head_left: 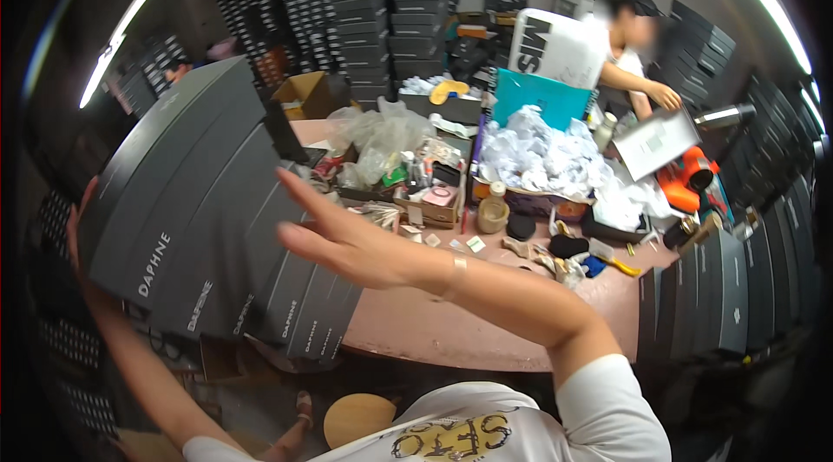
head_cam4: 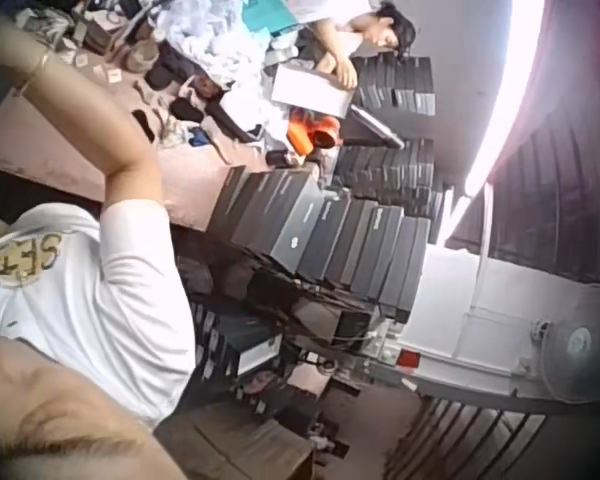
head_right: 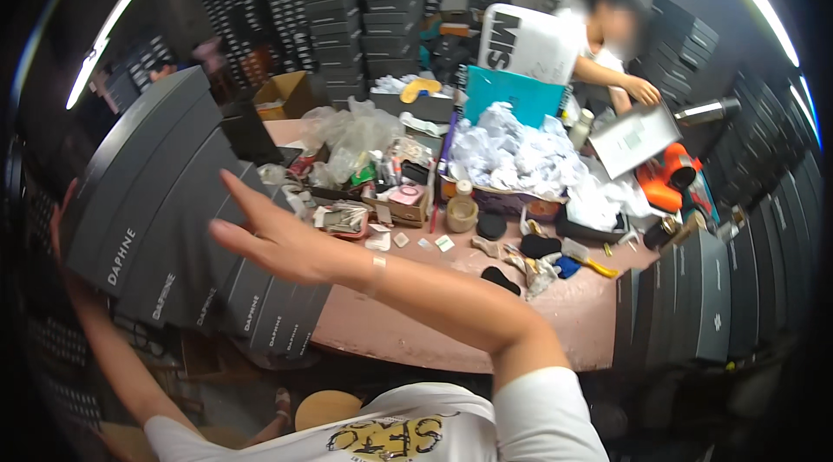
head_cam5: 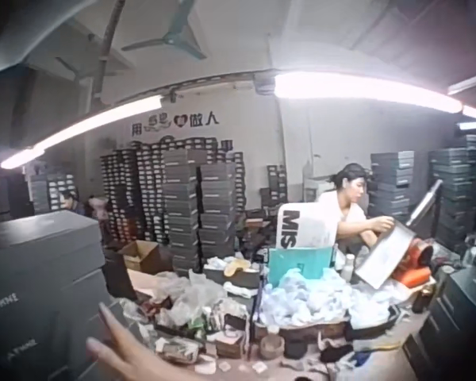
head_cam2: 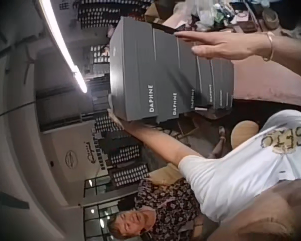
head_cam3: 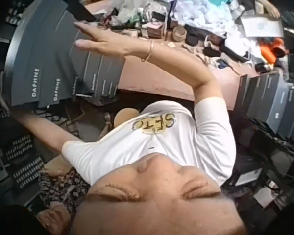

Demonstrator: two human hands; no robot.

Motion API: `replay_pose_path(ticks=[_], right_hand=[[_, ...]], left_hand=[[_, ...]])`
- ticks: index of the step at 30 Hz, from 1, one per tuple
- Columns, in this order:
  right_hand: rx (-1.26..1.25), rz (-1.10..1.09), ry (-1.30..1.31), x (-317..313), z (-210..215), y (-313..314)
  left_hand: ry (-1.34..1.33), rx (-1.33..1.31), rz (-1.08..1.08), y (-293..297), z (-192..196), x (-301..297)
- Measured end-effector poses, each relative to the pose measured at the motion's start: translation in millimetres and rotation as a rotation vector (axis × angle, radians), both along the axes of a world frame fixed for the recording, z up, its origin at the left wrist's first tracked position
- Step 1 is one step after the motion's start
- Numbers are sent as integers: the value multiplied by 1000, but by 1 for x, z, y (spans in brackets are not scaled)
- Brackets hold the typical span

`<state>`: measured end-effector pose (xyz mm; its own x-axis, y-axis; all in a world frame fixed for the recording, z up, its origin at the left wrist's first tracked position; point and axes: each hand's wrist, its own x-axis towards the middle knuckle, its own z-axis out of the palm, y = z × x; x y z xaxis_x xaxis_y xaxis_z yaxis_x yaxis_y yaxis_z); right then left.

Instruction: Pack a pair of high-heeled shoes into a box after cleaning and wrapping them.

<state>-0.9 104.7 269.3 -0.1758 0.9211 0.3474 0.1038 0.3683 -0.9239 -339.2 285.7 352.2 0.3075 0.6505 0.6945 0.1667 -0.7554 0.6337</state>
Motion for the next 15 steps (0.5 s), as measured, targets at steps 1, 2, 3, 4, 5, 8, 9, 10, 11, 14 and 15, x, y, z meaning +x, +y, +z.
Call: replay_pose_path(ticks=[1,2,3,4,5,8,9,10,11,14,15], right_hand=[[13,-30,67,-9,8,16],[-154,104,312,-11,25,17],[-179,152,586,-14,25,31],[-127,124,664,-11,18,37],[-79,105,733,-8,10,45],[5,194,884,27,-17,-6],[-78,247,931,27,-36,-27],[-165,109,886,54,-79,-58],[-281,21,863,54,-106,-87],[-482,-93,907,65,-211,-160],[-554,-162,895,66,-249,-173]], left_hand=[[96,-34,-85,-16,21,1],[69,-133,-230,-12,28,-1],[41,-241,-379,-6,32,2],[130,-145,-288,-19,26,17],[211,-48,-186,-50,17,43],[496,248,-20,-134,-18,111],[385,129,-121,-170,-26,111],[211,-30,-367,-169,-78,141],[213,-278,-433,-191,-102,149],[-59,-1085,-666,-212,-219,180],[-77,-1367,-526,-215,-275,188]])
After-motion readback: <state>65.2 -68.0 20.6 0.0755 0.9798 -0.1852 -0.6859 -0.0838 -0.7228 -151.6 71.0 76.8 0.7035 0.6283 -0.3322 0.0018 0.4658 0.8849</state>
